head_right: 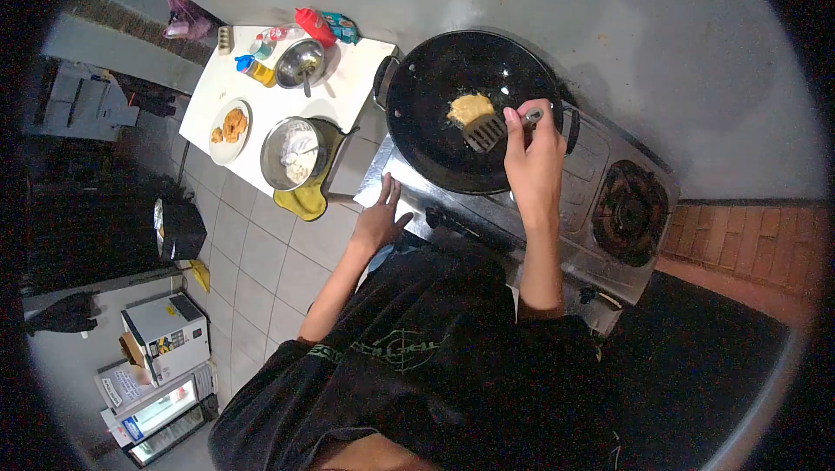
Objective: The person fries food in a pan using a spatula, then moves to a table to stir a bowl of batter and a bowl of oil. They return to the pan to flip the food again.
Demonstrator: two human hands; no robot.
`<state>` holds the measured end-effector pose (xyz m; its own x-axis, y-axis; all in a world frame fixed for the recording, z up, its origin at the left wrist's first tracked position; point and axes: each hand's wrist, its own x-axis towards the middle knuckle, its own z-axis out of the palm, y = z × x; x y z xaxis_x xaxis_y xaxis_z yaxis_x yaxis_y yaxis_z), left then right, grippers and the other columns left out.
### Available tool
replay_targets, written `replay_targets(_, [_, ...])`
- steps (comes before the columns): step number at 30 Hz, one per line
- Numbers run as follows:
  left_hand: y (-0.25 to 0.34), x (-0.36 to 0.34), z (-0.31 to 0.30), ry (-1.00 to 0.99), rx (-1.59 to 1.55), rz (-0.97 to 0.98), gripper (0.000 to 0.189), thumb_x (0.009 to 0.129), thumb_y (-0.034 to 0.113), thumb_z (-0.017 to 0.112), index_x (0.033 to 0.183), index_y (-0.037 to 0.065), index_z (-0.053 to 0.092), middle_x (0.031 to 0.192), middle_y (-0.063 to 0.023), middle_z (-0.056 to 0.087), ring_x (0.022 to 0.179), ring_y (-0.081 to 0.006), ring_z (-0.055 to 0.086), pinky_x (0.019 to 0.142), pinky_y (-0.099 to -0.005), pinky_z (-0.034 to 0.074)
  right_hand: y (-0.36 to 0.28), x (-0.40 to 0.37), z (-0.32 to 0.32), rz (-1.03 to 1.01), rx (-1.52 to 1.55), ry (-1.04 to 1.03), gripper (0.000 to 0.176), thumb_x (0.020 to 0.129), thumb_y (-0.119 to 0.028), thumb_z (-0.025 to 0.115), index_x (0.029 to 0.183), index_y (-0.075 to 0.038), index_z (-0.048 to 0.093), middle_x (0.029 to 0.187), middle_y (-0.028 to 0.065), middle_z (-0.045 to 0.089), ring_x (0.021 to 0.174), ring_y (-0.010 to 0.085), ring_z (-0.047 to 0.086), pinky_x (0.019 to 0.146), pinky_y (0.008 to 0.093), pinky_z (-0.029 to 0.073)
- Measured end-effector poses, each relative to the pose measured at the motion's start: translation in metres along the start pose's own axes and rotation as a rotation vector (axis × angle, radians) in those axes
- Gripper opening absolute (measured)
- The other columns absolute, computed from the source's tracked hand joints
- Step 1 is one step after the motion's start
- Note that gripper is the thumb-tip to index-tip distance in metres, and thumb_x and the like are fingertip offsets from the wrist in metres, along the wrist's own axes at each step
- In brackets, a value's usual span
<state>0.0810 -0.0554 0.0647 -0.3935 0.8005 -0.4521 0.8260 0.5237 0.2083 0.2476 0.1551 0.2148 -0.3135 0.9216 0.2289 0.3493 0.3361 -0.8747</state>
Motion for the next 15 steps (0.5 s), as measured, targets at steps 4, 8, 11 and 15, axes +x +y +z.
replay_targets(4, [-0.0017,0.0009,0.0041,0.025,0.000,0.010,0.079,0.087,0.045,0.058,0.148,0.006,0.026,0.158,-0.0148,0.007,0.097,-0.0342,0.066,0.080,-0.0442,0.055,-0.0040,0.0002,-0.0024,0.000,-0.034,-0.031,0.019,0.094,-0.018,0.060,0.092,-0.001,0.051,0.068,0.0120,0.055,0.058,0.0216,0.051,0.058,0.0339,0.043])
replay_targets(8, [-0.0010,-0.0004,-0.0002,0.016,0.013,0.011,0.079,0.088,0.045,0.058,0.148,0.006,0.025,0.158,-0.0151,0.008,0.097,-0.0341,0.066,0.080,-0.0440,0.055,-0.0010,-0.0024,-0.0003,0.088,-0.031,-0.045,0.019,0.094,-0.017,0.060,0.092,-0.001,0.050,0.069,0.0113,0.054,0.058,0.0201,0.049,0.057,0.0336,0.041])
replay_targets(11, [0.0027,-0.0041,-0.0051,0.014,-0.005,0.003,0.079,0.088,0.044,0.058,0.148,0.005,0.025,0.158,-0.0158,0.009,0.098,-0.0345,0.066,0.081,-0.0442,0.054,0.0000,-0.0022,0.0002,0.049,-0.002,0.006,0.018,0.094,-0.017,0.060,0.091,-0.001,0.050,0.067,0.0110,0.053,0.057,0.0189,0.049,0.057,0.0335,0.041])
replay_targets(15, [-0.0020,-0.0004,0.0006,0.032,-0.015,0.049,0.078,0.091,0.047,0.054,0.147,0.002,0.024,0.155,-0.0236,0.009,0.093,-0.0441,0.064,0.077,-0.0484,0.055,-0.0022,-0.0008,-0.0014,-0.028,-0.041,-0.052,0.019,0.094,-0.017,0.060,0.091,-0.001,0.050,0.066,0.0107,0.053,0.056,0.0178,0.047,0.056,0.0327,0.041])
